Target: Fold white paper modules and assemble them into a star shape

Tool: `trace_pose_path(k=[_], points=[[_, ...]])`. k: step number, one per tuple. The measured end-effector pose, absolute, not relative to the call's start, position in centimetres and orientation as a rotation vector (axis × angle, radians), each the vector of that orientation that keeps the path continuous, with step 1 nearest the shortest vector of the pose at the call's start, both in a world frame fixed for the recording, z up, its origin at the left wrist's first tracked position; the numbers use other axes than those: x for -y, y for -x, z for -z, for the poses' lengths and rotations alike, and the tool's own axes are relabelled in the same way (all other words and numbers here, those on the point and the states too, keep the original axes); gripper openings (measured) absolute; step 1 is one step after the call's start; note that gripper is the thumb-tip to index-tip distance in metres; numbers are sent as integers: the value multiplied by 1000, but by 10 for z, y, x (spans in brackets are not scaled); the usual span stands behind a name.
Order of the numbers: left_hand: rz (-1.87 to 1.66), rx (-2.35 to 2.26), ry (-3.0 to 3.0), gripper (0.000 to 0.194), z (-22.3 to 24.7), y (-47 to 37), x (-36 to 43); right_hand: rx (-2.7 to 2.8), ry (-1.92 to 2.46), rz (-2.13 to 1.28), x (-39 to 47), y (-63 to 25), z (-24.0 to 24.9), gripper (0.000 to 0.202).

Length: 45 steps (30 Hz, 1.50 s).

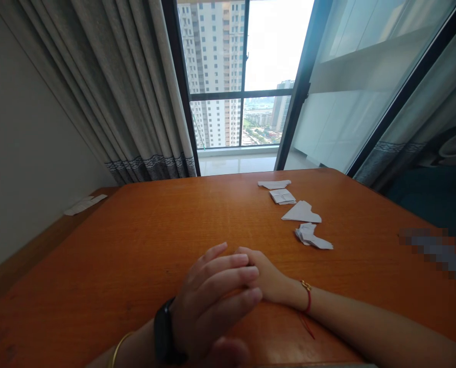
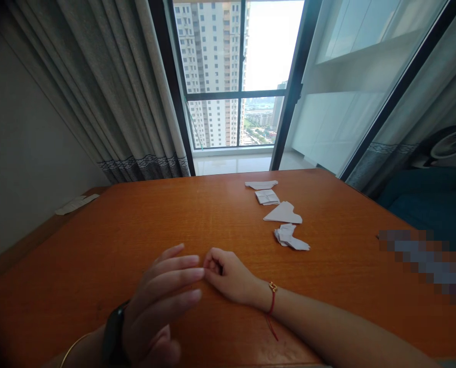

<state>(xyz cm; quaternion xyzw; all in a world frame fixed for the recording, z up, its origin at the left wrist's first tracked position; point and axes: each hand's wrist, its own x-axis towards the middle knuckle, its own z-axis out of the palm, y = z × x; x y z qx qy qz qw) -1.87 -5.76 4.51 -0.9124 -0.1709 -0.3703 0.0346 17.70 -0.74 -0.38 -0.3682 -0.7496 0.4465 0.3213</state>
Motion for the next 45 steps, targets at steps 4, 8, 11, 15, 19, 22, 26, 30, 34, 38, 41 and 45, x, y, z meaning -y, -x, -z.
trace_pose_path(k=[4,8,11,15,19,22,26,30,34,38,41,45], points=[[999,383,2845,35,-36,4,15,1993,780,-1106,6,-176,5,25],[1015,467,2909,34,-23,5,9,1961,703,-1126,6,-173,1,38],[1029,541,2937,28,-19,10,13,2000,770,-1115,7,-173,2,28],[1037,575,2959,29,-20,13,17,2084,881,-1033,7,-177,5,16],[1038,591,2955,29,-22,14,17,2158,992,-926,1,-188,0,4],[994,663,2939,28,-20,14,15,2170,1008,-820,-7,-197,-11,2],[903,758,2896,20,-18,14,12,2195,1004,-663,-12,-204,-18,7],[831,695,2933,12,-15,13,12,2393,897,-585,-5,-201,-15,5],[720,675,2945,25,-10,13,12,2589,759,-497,5,-194,-8,5],[651,706,2921,32,-6,14,12,2636,738,-459,9,-192,1,7],[620,735,2920,32,-5,15,13,2624,742,-466,9,-194,4,8],[612,760,2925,31,-4,15,14,2619,743,-478,8,-194,3,9]])
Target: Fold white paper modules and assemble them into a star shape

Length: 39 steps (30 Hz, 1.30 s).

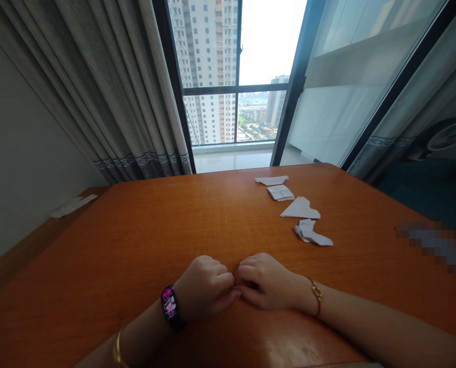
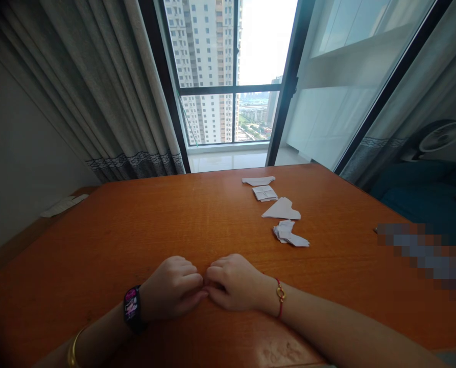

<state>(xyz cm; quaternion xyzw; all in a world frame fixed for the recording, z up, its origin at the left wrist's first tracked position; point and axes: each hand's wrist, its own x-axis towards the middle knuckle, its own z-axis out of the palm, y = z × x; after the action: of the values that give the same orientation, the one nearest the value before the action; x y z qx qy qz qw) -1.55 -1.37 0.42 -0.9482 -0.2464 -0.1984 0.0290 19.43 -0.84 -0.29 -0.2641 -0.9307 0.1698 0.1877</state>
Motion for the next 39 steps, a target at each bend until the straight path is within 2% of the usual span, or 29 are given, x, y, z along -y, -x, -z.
trace_pose_path(k=[20,24,27,30,33,35,39], points=[[552,793,2951,26,-1,16,13,2669,800,-512,10,-191,3,9],[534,808,2958,26,-1,17,14,2709,801,-516,5,-194,-10,13],[526,835,2964,26,-3,17,14,2652,1119,-294,-15,-218,-33,23],[528,856,2988,28,-4,17,13,2275,1795,122,-45,-264,-43,62],[545,874,3008,26,-4,17,11,1951,2348,138,-66,-311,-28,84],[561,884,3014,25,-4,18,9,2023,2418,2,-71,-331,-13,79],[587,904,3032,24,-5,17,7,2103,2222,-274,-68,-340,0,63]])
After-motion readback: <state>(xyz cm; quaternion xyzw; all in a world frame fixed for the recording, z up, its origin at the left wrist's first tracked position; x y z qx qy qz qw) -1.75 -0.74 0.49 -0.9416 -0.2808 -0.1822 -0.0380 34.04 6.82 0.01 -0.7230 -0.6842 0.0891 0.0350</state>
